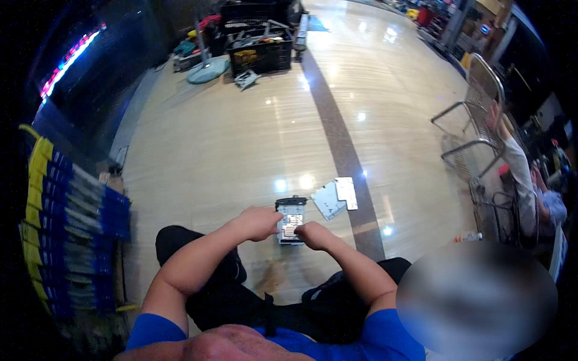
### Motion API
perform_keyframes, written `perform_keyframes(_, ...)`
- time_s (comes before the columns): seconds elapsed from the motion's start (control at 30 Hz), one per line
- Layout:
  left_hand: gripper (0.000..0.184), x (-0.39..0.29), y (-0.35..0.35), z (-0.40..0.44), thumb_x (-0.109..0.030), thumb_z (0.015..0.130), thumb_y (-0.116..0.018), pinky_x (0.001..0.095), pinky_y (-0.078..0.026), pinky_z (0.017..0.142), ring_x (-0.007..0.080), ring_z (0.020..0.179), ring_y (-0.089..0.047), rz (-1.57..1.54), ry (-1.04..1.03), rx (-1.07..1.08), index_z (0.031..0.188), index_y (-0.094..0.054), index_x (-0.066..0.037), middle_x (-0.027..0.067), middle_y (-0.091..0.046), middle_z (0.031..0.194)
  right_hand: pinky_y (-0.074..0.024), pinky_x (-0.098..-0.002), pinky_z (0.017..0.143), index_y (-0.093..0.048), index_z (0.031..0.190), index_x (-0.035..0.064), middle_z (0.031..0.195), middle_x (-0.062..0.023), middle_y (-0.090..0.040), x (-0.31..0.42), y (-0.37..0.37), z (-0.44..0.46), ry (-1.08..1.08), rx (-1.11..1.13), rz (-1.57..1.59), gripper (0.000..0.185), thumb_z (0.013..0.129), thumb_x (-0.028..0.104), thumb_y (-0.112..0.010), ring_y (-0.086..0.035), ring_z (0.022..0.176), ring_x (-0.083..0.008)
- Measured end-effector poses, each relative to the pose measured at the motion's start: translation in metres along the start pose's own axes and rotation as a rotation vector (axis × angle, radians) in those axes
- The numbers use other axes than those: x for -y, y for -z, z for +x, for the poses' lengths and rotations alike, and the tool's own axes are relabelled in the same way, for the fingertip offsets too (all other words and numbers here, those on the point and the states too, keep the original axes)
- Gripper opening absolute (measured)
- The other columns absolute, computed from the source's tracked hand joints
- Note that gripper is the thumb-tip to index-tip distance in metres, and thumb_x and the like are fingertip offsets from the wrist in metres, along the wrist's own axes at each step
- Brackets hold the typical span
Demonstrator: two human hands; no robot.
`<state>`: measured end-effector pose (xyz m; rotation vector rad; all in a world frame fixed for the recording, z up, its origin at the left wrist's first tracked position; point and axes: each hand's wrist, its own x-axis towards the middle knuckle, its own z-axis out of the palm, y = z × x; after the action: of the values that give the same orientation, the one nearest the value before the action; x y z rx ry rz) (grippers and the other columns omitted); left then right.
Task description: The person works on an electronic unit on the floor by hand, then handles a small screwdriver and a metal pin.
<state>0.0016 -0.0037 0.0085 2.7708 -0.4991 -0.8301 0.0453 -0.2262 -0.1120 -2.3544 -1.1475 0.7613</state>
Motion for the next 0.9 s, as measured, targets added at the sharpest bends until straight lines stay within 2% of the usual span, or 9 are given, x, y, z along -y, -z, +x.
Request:
perform_keyframes(0.1,0.035,0.009,-0.013,0.009,-0.032,0.089,-0.066,0.0473,-0.050,0.087,0.0372,0.103,-0.061,-0.013,-0.009,-0.014,0.111,-0.059,-0.006,0.0174,-0.065,0.109,-0.0495,-0.0501,0.077,-0.068,0.099,0.0064,0.091,-0.0222,-0.067,0.010,0.002,0.000,-0.029,0.025,0.029,0.019,0.089,0.020,-0.058,-0.064,0.087,-0.0422)
perform_keyframes(0.17,0.033,0.011,-0.014,0.005,-0.031,0.088,-0.065,0.0476,-0.053,0.082,0.0347,0.099,-0.065,-0.001,-0.040,-0.050,0.109,-0.063,-0.005,0.0180,-0.067,0.105,-0.0494,-0.0501,0.079,-0.068,0.098,0.0063,0.090,-0.0219,-0.067,0.008,-0.007,0.003,-0.016,0.027,0.042,0.020,0.089,0.020,-0.057,-0.064,0.087,-0.0422)
perform_keyframes(0.3,0.037,-0.001,-0.003,-0.001,-0.030,0.089,-0.065,0.0470,-0.049,0.090,0.0357,0.108,-0.060,-0.027,-0.049,-0.091,0.115,-0.058,-0.005,0.0186,-0.063,0.116,-0.0503,-0.0484,0.074,-0.067,0.094,0.0052,0.085,-0.0221,-0.067,0.009,0.006,-0.004,0.009,0.021,-0.002,0.018,0.085,0.018,-0.058,-0.065,0.081,-0.0406)
perform_keyframes(0.4,0.040,-0.011,0.001,-0.011,-0.029,0.088,-0.066,0.0468,-0.049,0.090,0.0368,0.108,-0.060,-0.011,-0.053,-0.073,0.119,-0.057,-0.005,0.0185,-0.062,0.118,-0.0505,-0.0481,0.074,-0.068,0.095,0.0048,0.084,-0.0208,-0.068,0.017,0.002,-0.011,0.019,0.009,0.027,0.020,0.083,0.017,-0.058,-0.066,0.081,-0.0396)
perform_keyframes(0.9,0.046,-0.018,0.004,-0.010,-0.025,0.087,-0.068,0.0465,-0.048,0.092,0.0375,0.109,-0.060,0.008,-0.054,-0.095,0.126,-0.056,-0.005,0.0187,-0.062,0.119,-0.0525,-0.0492,0.068,-0.066,0.085,0.0016,0.079,-0.0211,-0.067,0.001,-0.008,0.002,0.095,-0.037,-0.089,0.015,0.079,0.013,-0.059,-0.066,0.076,-0.0403)
